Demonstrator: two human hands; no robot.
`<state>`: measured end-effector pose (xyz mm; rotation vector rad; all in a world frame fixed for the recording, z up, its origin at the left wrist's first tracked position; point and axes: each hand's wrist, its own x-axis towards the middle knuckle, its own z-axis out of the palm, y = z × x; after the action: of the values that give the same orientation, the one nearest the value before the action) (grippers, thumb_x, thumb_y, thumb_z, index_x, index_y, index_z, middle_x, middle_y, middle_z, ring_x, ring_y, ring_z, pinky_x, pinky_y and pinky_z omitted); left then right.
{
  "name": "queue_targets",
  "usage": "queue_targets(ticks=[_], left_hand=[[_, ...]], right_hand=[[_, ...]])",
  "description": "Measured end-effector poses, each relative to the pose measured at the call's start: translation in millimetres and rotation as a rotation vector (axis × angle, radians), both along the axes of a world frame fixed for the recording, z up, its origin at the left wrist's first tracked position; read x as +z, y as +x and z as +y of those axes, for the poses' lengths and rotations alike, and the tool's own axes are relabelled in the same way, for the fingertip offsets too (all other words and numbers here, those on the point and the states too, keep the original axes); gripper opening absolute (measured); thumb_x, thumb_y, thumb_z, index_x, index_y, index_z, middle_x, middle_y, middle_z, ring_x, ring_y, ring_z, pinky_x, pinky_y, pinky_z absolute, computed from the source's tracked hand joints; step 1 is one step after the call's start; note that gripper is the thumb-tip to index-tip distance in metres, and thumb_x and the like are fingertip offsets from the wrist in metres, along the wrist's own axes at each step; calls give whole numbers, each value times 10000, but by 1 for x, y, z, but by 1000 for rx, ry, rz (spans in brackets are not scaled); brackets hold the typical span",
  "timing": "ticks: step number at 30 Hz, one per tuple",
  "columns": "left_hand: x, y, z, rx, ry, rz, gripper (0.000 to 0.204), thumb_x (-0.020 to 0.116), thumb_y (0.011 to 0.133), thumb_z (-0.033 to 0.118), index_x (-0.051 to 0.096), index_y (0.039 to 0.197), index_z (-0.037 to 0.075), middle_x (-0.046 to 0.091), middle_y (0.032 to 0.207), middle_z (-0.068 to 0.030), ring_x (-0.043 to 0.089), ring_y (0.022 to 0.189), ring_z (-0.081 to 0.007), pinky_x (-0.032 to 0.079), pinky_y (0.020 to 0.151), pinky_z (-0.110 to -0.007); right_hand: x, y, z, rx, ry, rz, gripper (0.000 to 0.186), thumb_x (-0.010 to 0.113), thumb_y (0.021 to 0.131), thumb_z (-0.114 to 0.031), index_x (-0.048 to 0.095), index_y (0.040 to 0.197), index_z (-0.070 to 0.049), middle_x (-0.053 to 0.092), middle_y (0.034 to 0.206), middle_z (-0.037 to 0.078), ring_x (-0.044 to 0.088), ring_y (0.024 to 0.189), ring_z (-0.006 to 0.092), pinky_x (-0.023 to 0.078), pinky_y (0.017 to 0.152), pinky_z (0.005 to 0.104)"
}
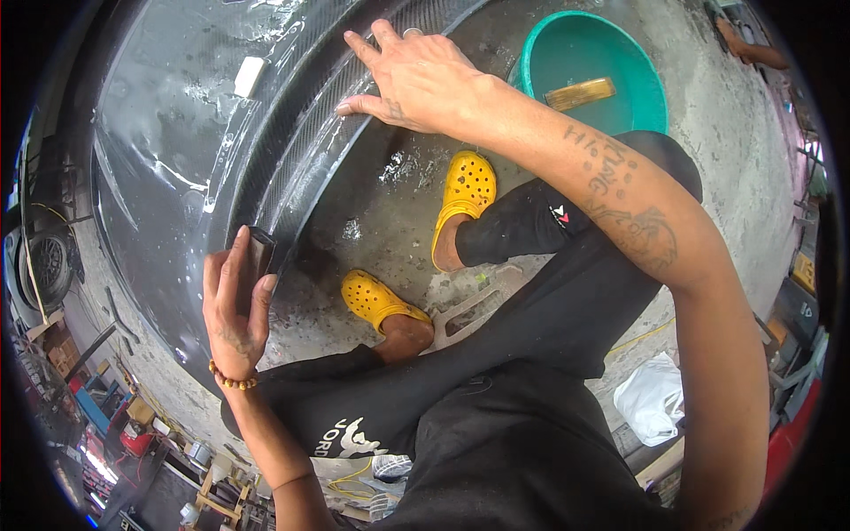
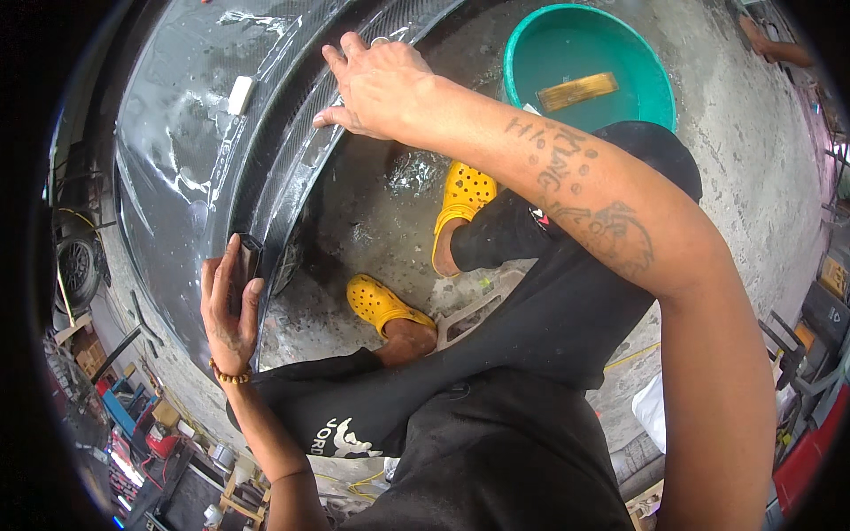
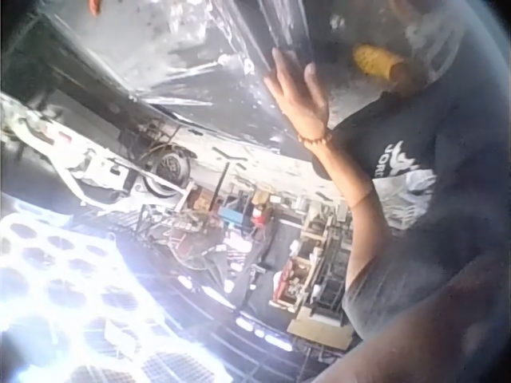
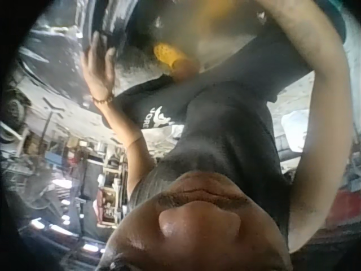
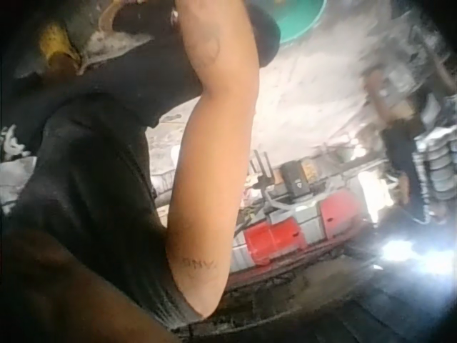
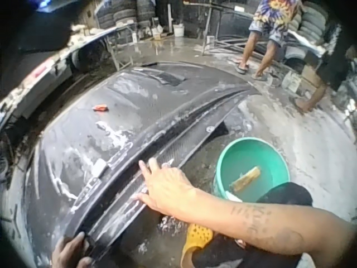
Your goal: Wet sanding the edge of a carbon fiber car hood using sandpaper.
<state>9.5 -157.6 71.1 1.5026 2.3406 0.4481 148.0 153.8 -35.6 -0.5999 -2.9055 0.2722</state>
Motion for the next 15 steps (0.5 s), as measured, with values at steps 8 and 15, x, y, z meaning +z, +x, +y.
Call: queue_targets(ticks=[8,15], left_hand=[[3,3,-1,32,-35,-21,574,734,948,148,581,1487,21,595,1092,-160,613,969,-310,512,905,-385],[0,0,-4,22,-28,-6,568,728,952,152,582,1485,21,597,1100,-163,612,970,-318,511,912,-393]], right_hand=[[0,0,-2,13,-32,5,859,561,982,-683,528,1502,0,576,1302,251,712,986,400,606,848,497],[-3,0,-1,4,-36,24,856,557,982,-682,537,1489,7,581,1286,246,711,969,395,607,834,491]])
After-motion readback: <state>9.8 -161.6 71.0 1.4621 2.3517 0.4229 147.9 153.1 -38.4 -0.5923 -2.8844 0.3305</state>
